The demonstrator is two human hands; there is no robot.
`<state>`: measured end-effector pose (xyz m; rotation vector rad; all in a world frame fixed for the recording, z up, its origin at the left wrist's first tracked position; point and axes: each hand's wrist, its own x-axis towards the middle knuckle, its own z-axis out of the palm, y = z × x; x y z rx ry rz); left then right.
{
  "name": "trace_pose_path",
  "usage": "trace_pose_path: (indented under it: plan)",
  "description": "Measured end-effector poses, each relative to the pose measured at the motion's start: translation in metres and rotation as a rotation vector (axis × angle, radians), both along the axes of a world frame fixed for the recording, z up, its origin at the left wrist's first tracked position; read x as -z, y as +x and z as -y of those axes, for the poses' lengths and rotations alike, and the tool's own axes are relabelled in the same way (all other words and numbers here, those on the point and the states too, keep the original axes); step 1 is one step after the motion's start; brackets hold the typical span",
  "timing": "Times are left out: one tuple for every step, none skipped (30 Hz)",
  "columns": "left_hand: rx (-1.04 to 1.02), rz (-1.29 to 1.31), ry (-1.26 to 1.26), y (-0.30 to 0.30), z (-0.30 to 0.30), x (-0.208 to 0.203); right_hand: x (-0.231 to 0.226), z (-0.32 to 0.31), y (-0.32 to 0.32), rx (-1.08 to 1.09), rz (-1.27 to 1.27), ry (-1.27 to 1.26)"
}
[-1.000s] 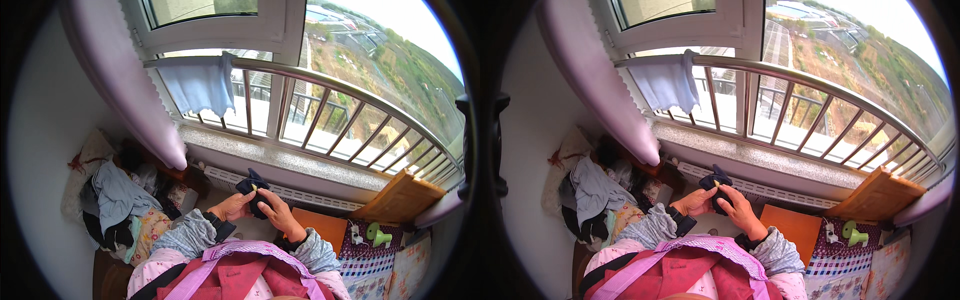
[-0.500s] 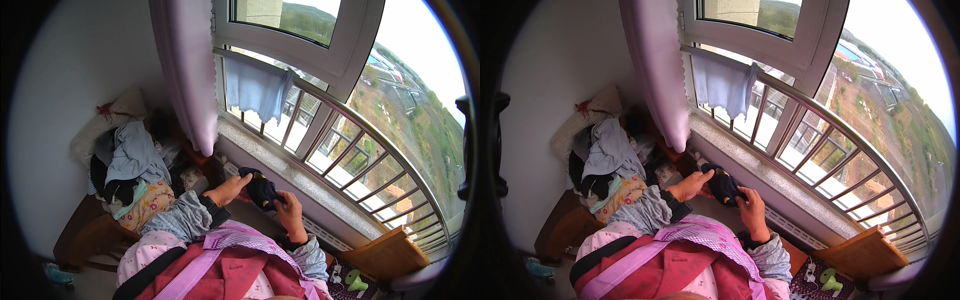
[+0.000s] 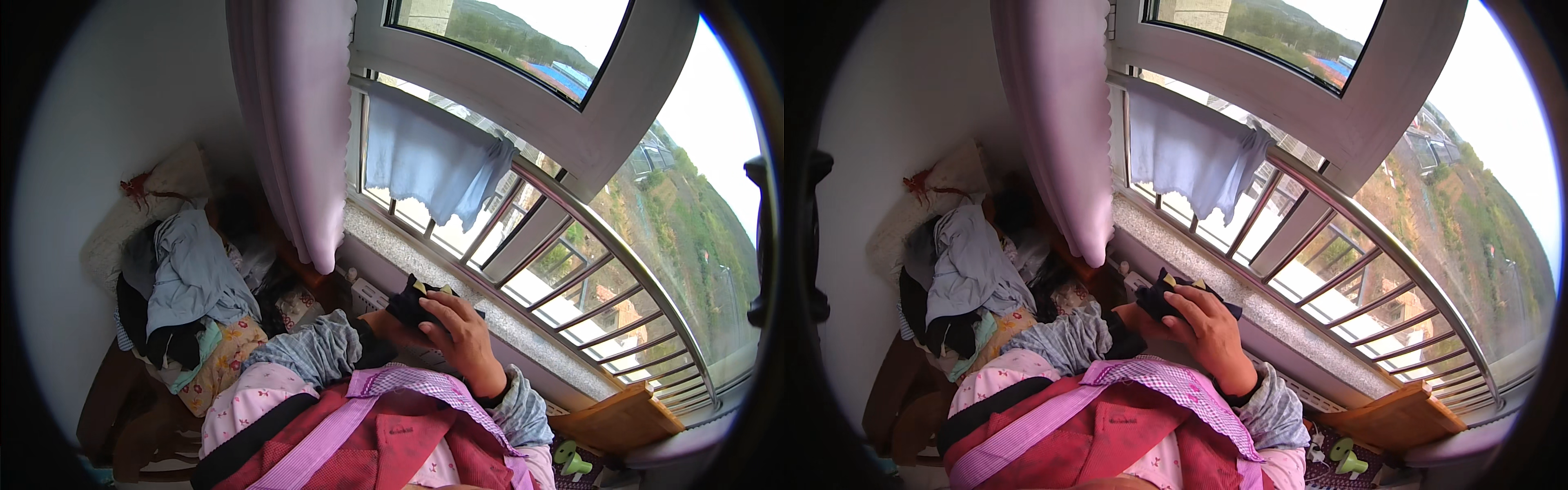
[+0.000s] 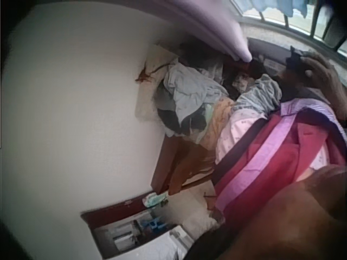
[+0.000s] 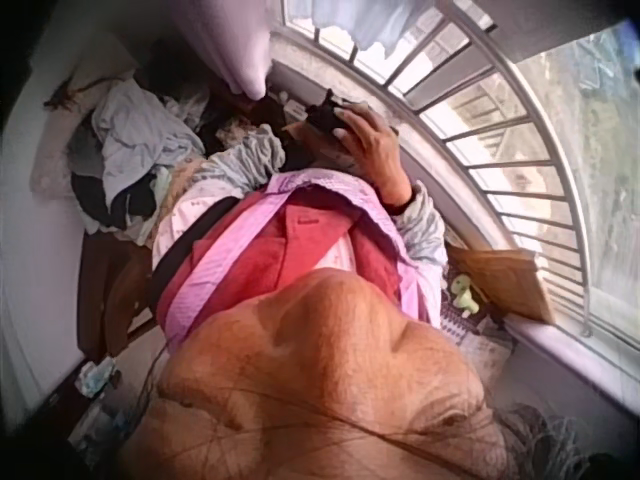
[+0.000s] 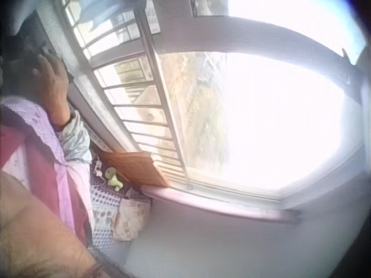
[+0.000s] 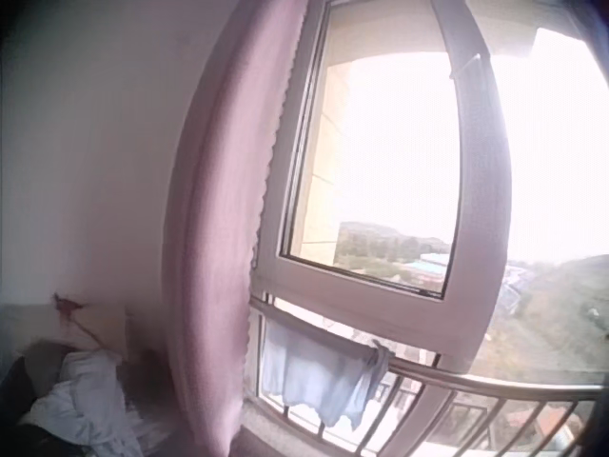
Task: The person wipes a wooden chair with a dark cloth, cleaning the seat, legs, and backrest. Then the person wipes a small wooden table and proceeds to clean the window frame and glass with the same cloth.
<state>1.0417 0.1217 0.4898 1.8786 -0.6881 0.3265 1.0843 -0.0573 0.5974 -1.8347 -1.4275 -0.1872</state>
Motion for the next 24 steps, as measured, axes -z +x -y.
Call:
trace_pose_path:
  plan:
    - [-0.098,0.128,0.068,0.006,-0.006,-0.005,-0.015,-0.010,0.011,0.046,0.078,0.037]
    - [-0.204,0.257,0.131,0.013,-0.013,-0.011,-0.031,-0.019,0.025,0.096,0.160,0.069]
    - [-0.164,0.219,0.288,0.021,-0.026,-0.017,-0.049,-0.028,0.042,0.166,0.188,0.091]
    - [-0.398,0.652,0.658,0.035,-0.028,-0.022,-0.066,-0.038,0.059,0.235,0.217,0.124]
    - [-0.315,0.224,0.443,0.036,-0.037,-0.025,-0.083,-0.049,0.078,0.298,0.301,0.133]
    - [-0.276,0.105,0.329,0.038,-0.048,-0.026,-0.099,-0.063,0.096,0.358,0.383,0.147]
    - [-0.223,-0.064,0.138,0.039,-0.059,-0.026,-0.112,-0.079,0.114,0.373,0.456,0.158]
    - [-0.220,-0.119,0.077,0.041,-0.071,-0.025,-0.123,-0.096,0.131,0.393,0.517,0.156]
    - [-0.245,-0.121,0.232,0.041,-0.083,-0.022,-0.130,-0.113,0.145,0.406,0.557,0.122]
    - [-0.299,-0.125,0.381,0.043,-0.090,-0.018,-0.134,-0.127,0.158,0.421,0.586,0.072]
    - [-0.378,0.038,0.474,0.044,-0.096,-0.013,-0.136,-0.140,0.169,0.435,0.666,0.008]
    - [-0.484,0.197,0.560,0.045,-0.101,-0.008,-0.134,-0.148,0.178,0.451,0.624,-0.062]
    - [-0.607,0.384,0.669,0.045,-0.104,-0.003,-0.131,-0.152,0.185,0.452,0.592,-0.124]
    - [-0.615,0.385,0.611,0.048,-0.107,0.002,-0.126,-0.155,0.191,0.498,0.511,-0.243]
    - [-0.586,0.324,0.501,0.051,-0.108,0.006,-0.122,-0.150,0.194,0.480,0.501,-0.289]
    - [-0.524,0.216,0.330,0.053,-0.110,0.011,-0.116,-0.145,0.197,0.485,0.604,-0.240]
    - [-0.249,-0.266,-0.199,0.056,-0.110,0.015,-0.112,-0.137,0.199,0.496,0.695,-0.183]
    - [-0.188,-0.351,-0.213,0.056,-0.111,0.019,-0.107,-0.127,0.201,0.497,0.796,-0.119]
    - [-0.127,-0.450,-0.404,0.057,-0.111,0.024,-0.104,-0.113,0.202,0.522,0.833,-0.128]
    - [-0.287,-0.201,-0.098,0.058,-0.113,0.028,-0.103,-0.096,0.205,0.541,0.830,-0.140]
    - [-0.437,0.044,0.214,0.057,-0.115,0.033,-0.101,-0.074,0.206,0.555,0.828,-0.147]
    - [-0.494,0.108,0.259,0.057,-0.115,0.038,-0.098,-0.049,0.207,0.621,0.797,-0.225]
    - [-0.486,0.093,0.162,0.058,-0.114,0.043,-0.096,-0.021,0.211,0.655,0.770,-0.260]
    - [-0.342,-0.094,-0.207,0.059,-0.113,0.048,-0.090,0.008,0.216,0.708,0.757,-0.258]
